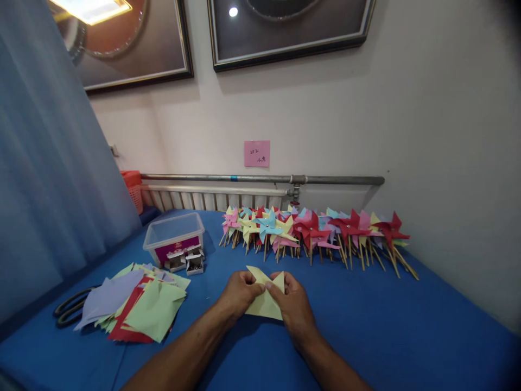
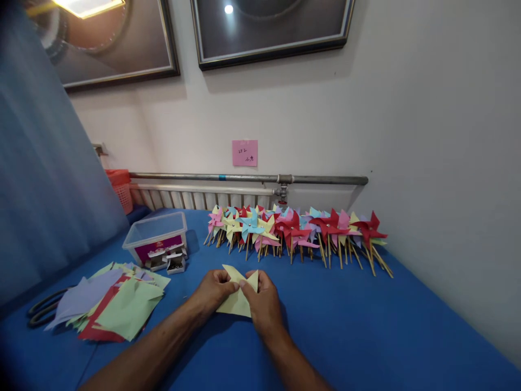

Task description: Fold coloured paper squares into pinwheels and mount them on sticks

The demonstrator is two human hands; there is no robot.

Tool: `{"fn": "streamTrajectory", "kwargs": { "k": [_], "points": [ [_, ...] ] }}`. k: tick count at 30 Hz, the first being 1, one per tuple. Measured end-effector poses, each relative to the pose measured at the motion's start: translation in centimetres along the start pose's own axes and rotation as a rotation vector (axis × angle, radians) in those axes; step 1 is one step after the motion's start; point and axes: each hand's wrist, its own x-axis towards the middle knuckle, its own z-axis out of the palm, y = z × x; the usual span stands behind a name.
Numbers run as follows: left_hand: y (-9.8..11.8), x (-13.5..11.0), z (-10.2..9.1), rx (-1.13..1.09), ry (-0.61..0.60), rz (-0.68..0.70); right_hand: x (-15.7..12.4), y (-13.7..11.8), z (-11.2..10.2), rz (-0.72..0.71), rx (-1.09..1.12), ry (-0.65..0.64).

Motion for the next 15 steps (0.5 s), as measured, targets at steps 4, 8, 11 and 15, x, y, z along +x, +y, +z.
{"fn": "streamTrajectory", "kwargs": {
  "k": [4, 8, 11, 15],
  "points": [
    [0.2, 0.2, -0.4, -0.033, 0.023, -0.013, -0.2, -0.4, 0.1, 0.059, 0.114, -0.077],
    [0.9, 0.3, -1.2, -0.201, 0.018, -0.062, -0.8, -1.3, 0.3, 0.102, 0.278, -0.160],
    [1.2, 0.4, -1.7, -0.295, 0.037, -0.058, -1.1, -1.8, 0.6, 0.121, 0.322, -0.210],
    [0.9, 0.7, -1.7, -0.273, 0.029, -0.041, -1.1, -1.8, 0.8, 0.078, 0.312, -0.259]
  ]
}}
